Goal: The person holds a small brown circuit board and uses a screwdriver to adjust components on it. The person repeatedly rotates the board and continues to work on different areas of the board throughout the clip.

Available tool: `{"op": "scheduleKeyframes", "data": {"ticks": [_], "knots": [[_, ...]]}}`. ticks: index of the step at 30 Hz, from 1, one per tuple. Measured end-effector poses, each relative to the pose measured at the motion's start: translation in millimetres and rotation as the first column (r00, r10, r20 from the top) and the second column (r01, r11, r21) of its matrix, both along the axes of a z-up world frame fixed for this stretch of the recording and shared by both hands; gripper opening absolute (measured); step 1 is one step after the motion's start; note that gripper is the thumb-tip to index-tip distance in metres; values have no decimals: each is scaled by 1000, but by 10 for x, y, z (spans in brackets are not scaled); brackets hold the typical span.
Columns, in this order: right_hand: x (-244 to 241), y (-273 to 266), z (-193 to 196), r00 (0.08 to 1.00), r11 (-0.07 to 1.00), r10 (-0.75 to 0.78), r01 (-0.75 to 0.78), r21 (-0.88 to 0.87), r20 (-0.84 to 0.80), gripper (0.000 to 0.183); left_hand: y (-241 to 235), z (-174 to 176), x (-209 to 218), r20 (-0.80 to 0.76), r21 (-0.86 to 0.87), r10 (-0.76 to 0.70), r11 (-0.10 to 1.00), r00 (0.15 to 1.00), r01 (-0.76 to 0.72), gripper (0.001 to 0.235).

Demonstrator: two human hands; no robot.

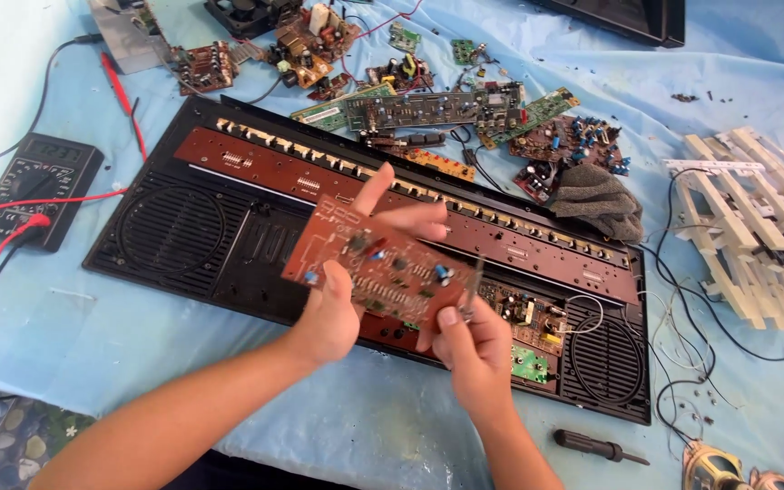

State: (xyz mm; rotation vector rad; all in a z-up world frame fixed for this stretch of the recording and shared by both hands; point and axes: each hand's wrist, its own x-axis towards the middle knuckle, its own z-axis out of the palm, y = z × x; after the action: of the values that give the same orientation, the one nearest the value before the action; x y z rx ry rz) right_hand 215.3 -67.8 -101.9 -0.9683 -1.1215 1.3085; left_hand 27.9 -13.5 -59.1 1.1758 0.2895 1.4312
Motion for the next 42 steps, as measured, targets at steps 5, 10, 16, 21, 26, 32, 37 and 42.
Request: {"op": "scheduleKeyframes", "data": {"ticks": [5, 10, 16, 21, 26, 32, 37, 42], "knots": [[-225, -45, 268, 935, 998, 1, -25, 63, 354, 22, -54, -284, 66, 311, -63, 50, 998, 949, -33, 74], [-160, -44, 249, 771, 948, -199, -4, 318, 605, 29, 130, -343, -30, 432, -148, 85, 989, 898, -22, 80], [-185, 49, 267, 602, 841, -342, -148, 521, 722, 25, 167, -328, -109, 412, -87, 34, 996, 911, 2, 79], [-177, 65, 254, 610, 772, -412, -161, 615, 677, 25, 175, -314, -126, 431, -126, 68, 992, 900, -14, 82], [-200, 74, 269, 598, 726, -444, -195, 659, 667, 25, 181, -371, -125, 418, -107, 24, 994, 908, 23, 77], [-259, 32, 258, 519, 604, -591, -224, 765, 618, 23, 99, -343, -62, 402, -129, 56, 992, 914, -5, 78], [-327, -7, 278, 485, 560, -637, -243, 792, 600, 18, 65, -246, -62, 422, -208, 106, 978, 900, -18, 77], [-370, -65, 253, 698, 826, -349, -87, 558, 625, 20, 102, -293, -78, 428, -197, 108, 980, 898, -24, 78]]}}
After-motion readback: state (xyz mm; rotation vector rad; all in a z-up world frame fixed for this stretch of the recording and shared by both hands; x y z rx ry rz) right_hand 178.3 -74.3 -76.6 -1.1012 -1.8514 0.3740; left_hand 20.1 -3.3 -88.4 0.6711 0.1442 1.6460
